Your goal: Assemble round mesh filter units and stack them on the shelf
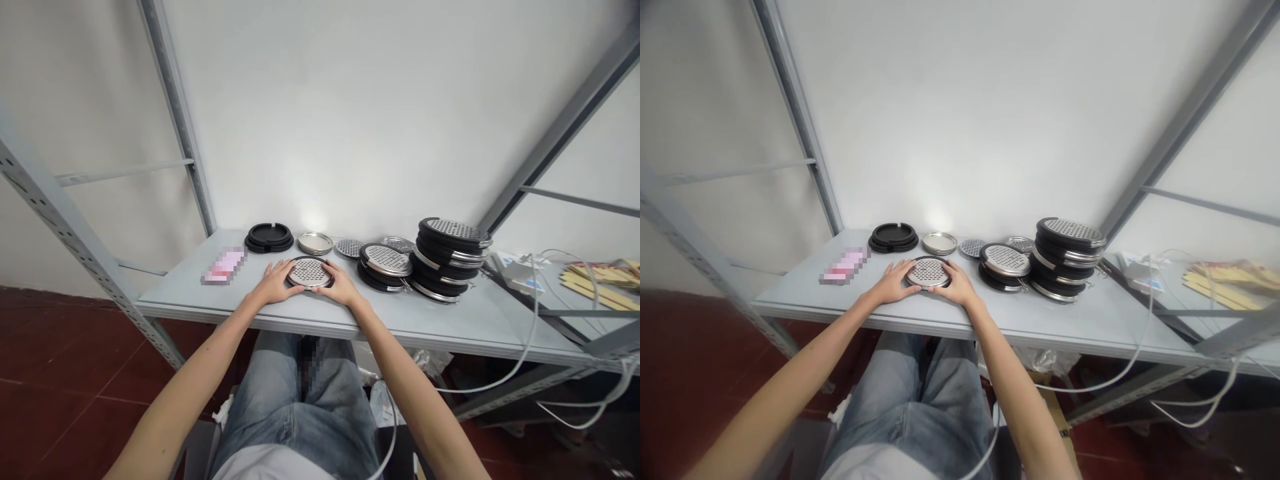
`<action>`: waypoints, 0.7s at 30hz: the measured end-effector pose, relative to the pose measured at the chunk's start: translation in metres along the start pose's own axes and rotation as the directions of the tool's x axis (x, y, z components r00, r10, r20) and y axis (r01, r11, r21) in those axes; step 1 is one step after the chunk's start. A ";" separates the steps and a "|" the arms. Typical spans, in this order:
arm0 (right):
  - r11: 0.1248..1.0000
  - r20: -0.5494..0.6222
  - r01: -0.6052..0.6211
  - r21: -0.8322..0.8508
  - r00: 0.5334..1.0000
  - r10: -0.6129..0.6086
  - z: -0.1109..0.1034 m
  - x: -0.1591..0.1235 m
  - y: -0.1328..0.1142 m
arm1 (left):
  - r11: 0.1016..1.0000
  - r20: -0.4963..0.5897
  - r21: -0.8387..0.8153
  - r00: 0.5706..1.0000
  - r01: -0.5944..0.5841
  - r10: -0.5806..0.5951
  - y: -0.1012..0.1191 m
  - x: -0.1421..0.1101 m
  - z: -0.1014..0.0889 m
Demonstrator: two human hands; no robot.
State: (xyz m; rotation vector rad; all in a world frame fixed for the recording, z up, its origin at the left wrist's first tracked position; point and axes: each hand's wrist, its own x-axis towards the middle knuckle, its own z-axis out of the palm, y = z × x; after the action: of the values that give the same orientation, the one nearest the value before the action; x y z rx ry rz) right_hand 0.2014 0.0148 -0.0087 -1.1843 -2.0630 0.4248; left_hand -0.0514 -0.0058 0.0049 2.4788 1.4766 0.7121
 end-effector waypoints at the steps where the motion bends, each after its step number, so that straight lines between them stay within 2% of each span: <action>1: 1.000 0.002 -0.005 0.004 1.000 0.005 0.000 0.000 -0.001 | 1.000 -0.004 -0.011 1.000 -0.010 0.010 0.000 0.000 0.000; 10: 0.997 0.040 -0.044 0.064 0.998 0.041 -0.004 0.000 -0.004 | 0.991 -0.100 -0.093 0.991 -0.099 0.090 -0.005 0.004 0.002; 14: 0.994 0.043 -0.024 0.109 0.999 0.019 -0.004 0.003 -0.001 | 0.985 -0.149 -0.123 0.983 -0.122 0.103 -0.003 0.004 0.001; 21: 0.982 -0.014 -0.090 0.164 0.996 0.093 -0.006 0.004 0.003 | 0.989 -0.219 -0.141 0.976 -0.034 0.003 -0.006 0.006 0.006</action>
State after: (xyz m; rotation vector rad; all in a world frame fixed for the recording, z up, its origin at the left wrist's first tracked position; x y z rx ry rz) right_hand 0.2059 0.0197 -0.0049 -1.1827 -1.9209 0.6106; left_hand -0.0510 0.0032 -0.0008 2.3711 1.4148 1.0851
